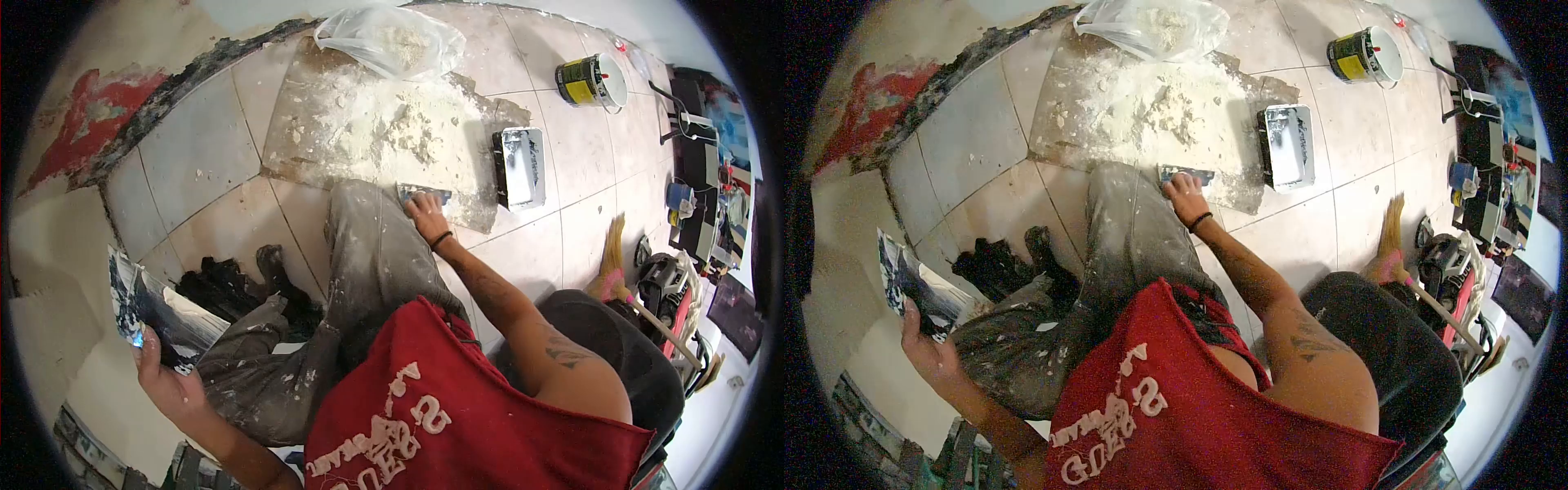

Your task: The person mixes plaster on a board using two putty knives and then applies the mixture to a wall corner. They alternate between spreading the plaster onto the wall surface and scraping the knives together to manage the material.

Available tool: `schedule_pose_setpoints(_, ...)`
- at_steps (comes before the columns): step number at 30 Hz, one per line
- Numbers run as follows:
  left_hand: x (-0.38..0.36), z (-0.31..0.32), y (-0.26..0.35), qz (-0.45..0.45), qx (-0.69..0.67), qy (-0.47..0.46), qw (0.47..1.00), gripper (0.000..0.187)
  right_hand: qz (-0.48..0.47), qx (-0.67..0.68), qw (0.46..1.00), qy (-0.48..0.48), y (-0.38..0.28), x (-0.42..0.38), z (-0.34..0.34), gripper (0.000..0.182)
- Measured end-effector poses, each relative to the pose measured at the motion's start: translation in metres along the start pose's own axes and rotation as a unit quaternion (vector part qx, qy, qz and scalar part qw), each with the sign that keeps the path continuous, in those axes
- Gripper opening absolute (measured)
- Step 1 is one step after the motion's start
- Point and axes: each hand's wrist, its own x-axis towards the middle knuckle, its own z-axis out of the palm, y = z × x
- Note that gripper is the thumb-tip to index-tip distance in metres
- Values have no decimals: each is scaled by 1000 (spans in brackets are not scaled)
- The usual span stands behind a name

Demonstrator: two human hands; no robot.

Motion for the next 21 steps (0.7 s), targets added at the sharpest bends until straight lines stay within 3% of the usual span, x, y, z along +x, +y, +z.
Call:
schedule_pose_setpoints(4,1,2,-1,-10,-2,-4,1000,35,2,-69,998,6,0,6,28,17)
schedule_pose_setpoints(5,3,0,0,-12,0,-2,1000,35,35,-65,997,-8,0,15,33,18)
schedule_pose_setpoints(7,7,-6,-2,-18,0,1,1000,35,101,-46,992,51,1,45,17,20)
schedule_pose_setpoints(10,8,-4,-3,2,12,-24,1000,35,224,4,975,-6,3,78,-6,26)
schedule_pose_setpoints(13,9,-6,-3,-5,2,-19,1000,34,265,140,954,-26,25,89,-40,28)
schedule_pose_setpoints(14,9,-8,-2,-5,0,-11,1000,34,219,148,965,2,31,89,-50,27)
schedule_pose_setpoints(17,7,-10,-2,-10,2,0,1000,35,168,173,968,-69,31,97,-47,23)
schedule_pose_setpoints(19,6,-4,-1,-11,8,-5,1000,34,91,149,983,-65,11,107,-27,21)
schedule_pose_setpoints(21,9,-6,-3,-9,23,-22,999,34,151,107,975,-126,2,118,-26,23)
